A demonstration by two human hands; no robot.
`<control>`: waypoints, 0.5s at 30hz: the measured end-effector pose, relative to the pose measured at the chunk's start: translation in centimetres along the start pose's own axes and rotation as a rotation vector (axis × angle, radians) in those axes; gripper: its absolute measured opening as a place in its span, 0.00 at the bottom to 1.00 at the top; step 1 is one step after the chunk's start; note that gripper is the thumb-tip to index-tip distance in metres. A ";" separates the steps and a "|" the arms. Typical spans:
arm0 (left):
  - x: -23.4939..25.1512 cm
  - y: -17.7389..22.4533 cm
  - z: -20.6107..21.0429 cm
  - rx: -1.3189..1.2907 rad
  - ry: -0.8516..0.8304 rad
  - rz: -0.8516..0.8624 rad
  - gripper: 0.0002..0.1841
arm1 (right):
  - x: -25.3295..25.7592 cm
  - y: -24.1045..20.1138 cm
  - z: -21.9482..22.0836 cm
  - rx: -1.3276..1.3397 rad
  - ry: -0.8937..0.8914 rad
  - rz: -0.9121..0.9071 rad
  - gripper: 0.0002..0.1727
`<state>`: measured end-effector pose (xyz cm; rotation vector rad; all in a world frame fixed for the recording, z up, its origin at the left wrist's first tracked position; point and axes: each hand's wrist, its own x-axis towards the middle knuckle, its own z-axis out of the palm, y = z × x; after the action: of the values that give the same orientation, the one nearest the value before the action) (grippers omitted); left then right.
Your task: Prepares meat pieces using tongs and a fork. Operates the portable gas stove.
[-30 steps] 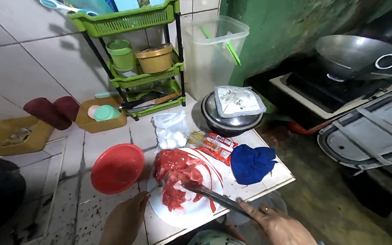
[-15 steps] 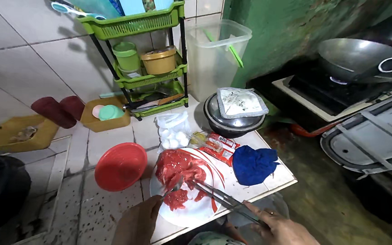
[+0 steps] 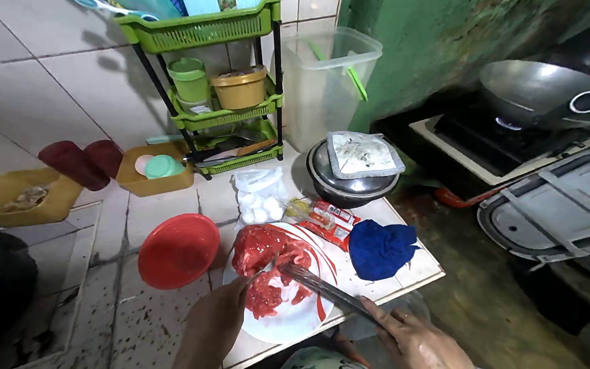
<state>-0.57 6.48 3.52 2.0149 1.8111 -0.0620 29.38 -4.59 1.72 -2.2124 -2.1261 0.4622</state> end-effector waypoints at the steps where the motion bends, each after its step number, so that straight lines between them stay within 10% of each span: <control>1: -0.5 0.0 0.1 -0.017 0.043 0.034 0.19 | 0.1 -0.1 -0.1 0.011 0.005 0.006 0.27; 15: 0.5 0.8 -0.7 0.100 -0.129 -0.044 0.20 | -0.1 0.8 -0.6 0.004 0.070 -0.057 0.30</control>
<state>0.11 7.16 4.18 1.9886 1.8031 -0.2942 30.32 -4.65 2.08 -2.1258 -2.1445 0.3800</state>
